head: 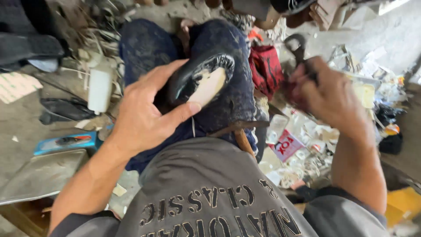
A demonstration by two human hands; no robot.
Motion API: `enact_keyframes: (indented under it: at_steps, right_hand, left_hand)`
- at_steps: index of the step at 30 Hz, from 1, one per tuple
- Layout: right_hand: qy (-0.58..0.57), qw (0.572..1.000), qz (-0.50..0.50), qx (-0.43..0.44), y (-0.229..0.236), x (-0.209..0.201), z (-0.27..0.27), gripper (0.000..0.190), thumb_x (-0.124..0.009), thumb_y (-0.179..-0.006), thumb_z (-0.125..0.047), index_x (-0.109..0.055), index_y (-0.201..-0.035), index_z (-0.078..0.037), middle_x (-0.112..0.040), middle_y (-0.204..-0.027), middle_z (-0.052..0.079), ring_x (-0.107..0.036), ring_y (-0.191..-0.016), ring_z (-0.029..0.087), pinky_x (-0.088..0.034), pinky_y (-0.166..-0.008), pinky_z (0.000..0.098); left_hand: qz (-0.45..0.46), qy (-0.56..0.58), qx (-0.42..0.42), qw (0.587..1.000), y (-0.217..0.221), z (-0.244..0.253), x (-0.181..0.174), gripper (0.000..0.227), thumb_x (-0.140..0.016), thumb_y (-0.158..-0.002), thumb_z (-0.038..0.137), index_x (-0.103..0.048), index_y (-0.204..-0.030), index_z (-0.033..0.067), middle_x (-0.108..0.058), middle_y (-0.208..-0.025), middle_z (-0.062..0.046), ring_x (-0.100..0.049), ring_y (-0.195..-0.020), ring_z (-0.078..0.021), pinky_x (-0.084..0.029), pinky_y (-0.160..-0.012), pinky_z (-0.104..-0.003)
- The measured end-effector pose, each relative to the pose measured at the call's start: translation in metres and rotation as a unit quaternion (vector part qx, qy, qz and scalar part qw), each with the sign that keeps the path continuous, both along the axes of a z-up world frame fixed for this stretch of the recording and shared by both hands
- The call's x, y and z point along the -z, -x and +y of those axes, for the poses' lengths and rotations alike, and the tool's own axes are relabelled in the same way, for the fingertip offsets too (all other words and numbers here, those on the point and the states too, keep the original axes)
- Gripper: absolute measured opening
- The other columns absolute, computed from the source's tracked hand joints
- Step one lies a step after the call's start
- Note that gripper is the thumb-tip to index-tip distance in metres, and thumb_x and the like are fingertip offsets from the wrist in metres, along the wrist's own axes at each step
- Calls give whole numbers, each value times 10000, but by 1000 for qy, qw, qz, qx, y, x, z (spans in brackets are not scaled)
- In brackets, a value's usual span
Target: Lasting a leather shoe by pulling the upper over a wooden last and securing it with tools.
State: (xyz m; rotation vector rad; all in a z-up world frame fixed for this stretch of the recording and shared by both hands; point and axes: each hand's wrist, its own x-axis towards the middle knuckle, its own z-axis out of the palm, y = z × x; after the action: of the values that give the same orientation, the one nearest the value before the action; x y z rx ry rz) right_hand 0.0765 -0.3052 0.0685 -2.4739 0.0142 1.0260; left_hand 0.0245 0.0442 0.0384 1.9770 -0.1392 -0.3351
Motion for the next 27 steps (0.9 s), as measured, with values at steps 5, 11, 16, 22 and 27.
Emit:
enact_keyframes:
  at_steps: [5,11,16,22,27]
  right_hand:
    - [28,949,-310,-46,-110,82,-54,230,-552,-1068,-127,-632,-1265,-39,-684,-1077,216,-633,-1028,483,-430,-850,576]
    - [105,890,-444,-10,-211,162,-83,261,-755,-992,-216,-693,-1201,-73,-587,-1130,240,-606,-961,485,-471,-728,606]
    - [109,856,-502,-52,-168,132,-59,418,-845,-917,-112,-647,-1281,-59,-452,-1261,223,-484,-1085,432,-475,-767,569]
    - [-77,907,-382,-160,-7,34,-10,328,-619,-1061,-227,-646,-1320,-27,-643,-1358,234,-573,-1317,376,-358,-1142,641]
    - [-67,972,-225,-29,71,31,-5,403,-556,-1001,-337,-647,-1294,-76,-624,-1382,176,-689,-835,221,-614,-702,371]
  left_hand:
    - [7,70,-93,993,24,3,-16,657,-792,-833,328,-582,-1370,14,-689,-1328,-119,-655,-1208,-198,-508,-1058,-345]
    - [13,170,-168,971,46,-12,-26,640,-793,-842,299,-576,-1382,32,-695,-1303,-113,-674,-1185,-204,-584,-1020,-354]
    - [51,205,-223,952,59,-19,-27,701,-829,-775,330,-600,-1362,25,-730,-1205,-100,-685,-1091,-171,-601,-975,-329]
    - [35,171,-229,958,65,-21,-33,680,-809,-795,346,-594,-1360,34,-727,-1218,-114,-711,-1117,-223,-645,-935,-338]
    - [-48,70,-211,974,73,-28,-36,613,-810,-816,322,-613,-1334,61,-703,-1270,-103,-694,-1134,-218,-601,-950,-333]
